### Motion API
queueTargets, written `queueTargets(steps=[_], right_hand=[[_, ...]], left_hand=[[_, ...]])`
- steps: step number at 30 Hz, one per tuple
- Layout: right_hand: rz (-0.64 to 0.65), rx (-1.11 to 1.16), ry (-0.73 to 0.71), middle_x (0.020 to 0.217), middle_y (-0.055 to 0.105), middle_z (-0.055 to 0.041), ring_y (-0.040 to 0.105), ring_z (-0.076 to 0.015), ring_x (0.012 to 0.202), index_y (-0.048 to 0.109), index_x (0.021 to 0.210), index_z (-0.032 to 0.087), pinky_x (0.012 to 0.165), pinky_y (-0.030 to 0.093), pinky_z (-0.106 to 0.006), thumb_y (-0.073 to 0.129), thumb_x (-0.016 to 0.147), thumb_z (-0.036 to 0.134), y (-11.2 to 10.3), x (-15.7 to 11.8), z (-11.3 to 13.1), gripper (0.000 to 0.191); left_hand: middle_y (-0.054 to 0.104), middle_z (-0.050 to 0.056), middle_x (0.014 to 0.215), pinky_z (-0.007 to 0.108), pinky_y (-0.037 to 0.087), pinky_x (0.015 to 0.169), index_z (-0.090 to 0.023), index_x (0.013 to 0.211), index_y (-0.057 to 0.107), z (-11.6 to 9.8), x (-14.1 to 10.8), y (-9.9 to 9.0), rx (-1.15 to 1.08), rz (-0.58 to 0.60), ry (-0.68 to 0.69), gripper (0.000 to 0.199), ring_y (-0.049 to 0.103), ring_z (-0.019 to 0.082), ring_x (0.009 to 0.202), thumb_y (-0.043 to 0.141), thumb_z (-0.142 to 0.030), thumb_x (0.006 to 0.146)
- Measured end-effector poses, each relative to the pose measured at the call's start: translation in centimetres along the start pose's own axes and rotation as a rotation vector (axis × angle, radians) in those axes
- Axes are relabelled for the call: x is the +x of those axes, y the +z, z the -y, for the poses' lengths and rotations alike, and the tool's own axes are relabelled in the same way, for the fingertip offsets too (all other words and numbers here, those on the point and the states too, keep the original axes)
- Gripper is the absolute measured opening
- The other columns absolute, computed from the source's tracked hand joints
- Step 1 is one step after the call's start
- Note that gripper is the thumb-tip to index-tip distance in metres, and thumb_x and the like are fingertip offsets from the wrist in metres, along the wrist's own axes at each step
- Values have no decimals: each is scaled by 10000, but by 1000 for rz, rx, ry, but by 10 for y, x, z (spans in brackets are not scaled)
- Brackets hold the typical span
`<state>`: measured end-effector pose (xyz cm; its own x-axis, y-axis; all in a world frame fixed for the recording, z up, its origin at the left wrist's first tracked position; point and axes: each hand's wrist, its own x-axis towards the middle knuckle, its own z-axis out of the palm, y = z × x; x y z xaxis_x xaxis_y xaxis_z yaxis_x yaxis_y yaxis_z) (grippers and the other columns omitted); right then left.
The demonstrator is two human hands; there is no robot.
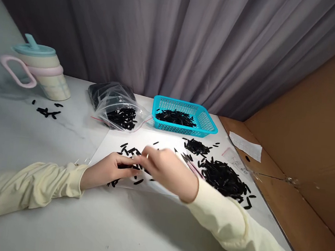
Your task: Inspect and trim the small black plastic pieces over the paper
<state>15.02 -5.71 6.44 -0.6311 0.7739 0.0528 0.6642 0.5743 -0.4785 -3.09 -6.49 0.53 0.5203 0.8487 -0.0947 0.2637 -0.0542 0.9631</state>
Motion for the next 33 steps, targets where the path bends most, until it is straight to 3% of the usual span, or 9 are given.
queueTargets(steps=[4,7,13,18,23,31,33], right_hand=[[155,-156,-7,587,522,-24,413,-117,447,491,819,162,448,240,-238,278,962,308,24,-7,1,294],[202,-197,-77,616,540,-38,431,-125,466,469,821,162,455,242,-239,302,956,269,32,1,-5,241],[163,16,-108,592,514,-12,411,-105,459,451,737,183,464,270,-228,339,936,237,32,-2,-7,235],[90,471,179,511,488,21,445,-97,431,418,673,194,477,356,-222,307,950,400,30,-27,-9,363],[-21,800,376,518,508,21,476,-103,429,417,682,193,437,386,-219,361,910,500,42,-42,-10,386],[-42,903,396,498,543,20,493,-97,405,444,695,182,411,378,-202,389,883,542,51,-41,-8,409],[-35,916,399,490,543,20,495,-96,400,445,692,182,391,367,-191,392,879,546,52,-41,-7,414]], left_hand=[[540,-46,597,210,353,517,-131,1362,379,3,0,1,-74,28,10,628,393,93,531,561,-263,775],[545,-54,615,211,369,534,-129,1415,238,8,1,2,-74,34,-20,762,416,92,541,580,-208,739],[570,-34,649,236,411,613,-153,1350,360,7,1,2,-48,56,3,715,487,118,611,649,-236,701],[420,-86,502,203,354,509,-156,1120,596,2,0,1,1,68,9,424,393,83,485,643,-301,724],[453,-53,527,200,332,469,-142,968,688,4,0,2,26,65,5,307,380,79,473,620,-344,747],[466,-37,453,207,262,413,-153,959,712,8,-1,1,138,62,92,301,319,79,425,538,-348,809],[541,-19,491,208,298,429,-152,938,720,7,-2,1,146,45,101,289,366,86,437,541,-339,808]])
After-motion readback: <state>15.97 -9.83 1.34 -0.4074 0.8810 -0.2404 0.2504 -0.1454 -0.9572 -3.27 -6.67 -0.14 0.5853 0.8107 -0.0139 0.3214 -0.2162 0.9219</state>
